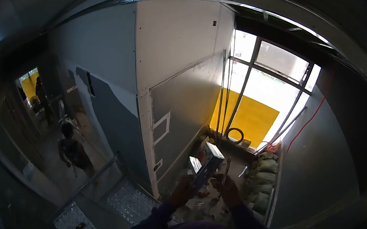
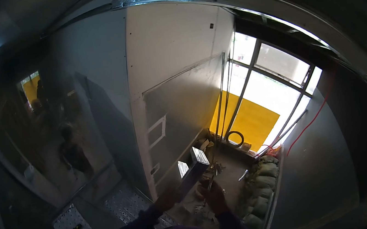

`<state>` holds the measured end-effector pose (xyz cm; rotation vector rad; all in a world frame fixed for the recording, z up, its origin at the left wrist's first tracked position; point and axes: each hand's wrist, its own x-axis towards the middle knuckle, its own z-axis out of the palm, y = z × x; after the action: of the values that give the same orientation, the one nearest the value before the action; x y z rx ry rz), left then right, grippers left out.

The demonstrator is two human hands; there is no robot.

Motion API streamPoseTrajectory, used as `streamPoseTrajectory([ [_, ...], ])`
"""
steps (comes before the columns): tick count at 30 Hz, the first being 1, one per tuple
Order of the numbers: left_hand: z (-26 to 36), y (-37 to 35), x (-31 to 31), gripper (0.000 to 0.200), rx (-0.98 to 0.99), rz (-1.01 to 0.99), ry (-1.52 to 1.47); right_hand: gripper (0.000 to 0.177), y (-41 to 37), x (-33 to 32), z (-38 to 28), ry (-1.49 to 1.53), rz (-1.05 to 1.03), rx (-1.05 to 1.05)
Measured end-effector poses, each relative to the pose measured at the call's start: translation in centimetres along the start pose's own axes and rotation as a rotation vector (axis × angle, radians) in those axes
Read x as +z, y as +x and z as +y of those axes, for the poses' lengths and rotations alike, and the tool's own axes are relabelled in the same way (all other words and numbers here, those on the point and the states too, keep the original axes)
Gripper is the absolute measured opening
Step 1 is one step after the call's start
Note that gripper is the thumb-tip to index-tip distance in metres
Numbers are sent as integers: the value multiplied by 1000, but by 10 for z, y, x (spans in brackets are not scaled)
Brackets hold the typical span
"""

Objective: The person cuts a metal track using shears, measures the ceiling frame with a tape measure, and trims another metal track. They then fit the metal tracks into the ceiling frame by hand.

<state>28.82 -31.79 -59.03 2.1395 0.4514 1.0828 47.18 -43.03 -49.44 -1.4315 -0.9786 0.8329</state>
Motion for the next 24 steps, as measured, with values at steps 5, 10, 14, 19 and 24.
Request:
streamPoseTrajectory([
  [5, 4, -10, -1, 40, -189, 84, -144, 33, 5, 19, 5, 80, -41, -138],
  [10, 18, -21, -27, 41, -267, -4, -49, 34, 3, 46, 1, 208, -84, -110],
  [14, 14, -18, -62, 38, -296, 17, -186, 37, 20, 69, 16, 146, -127, -180],
  [19, -16, -9, -112, 44, -351, 134, -55, 38, 40, 117, 13, -70, -65, -74],
  [24, -22, 48, -206, 47, -45, 183, 131, 49, 97, 192, -13, -311, -67, -536],
])
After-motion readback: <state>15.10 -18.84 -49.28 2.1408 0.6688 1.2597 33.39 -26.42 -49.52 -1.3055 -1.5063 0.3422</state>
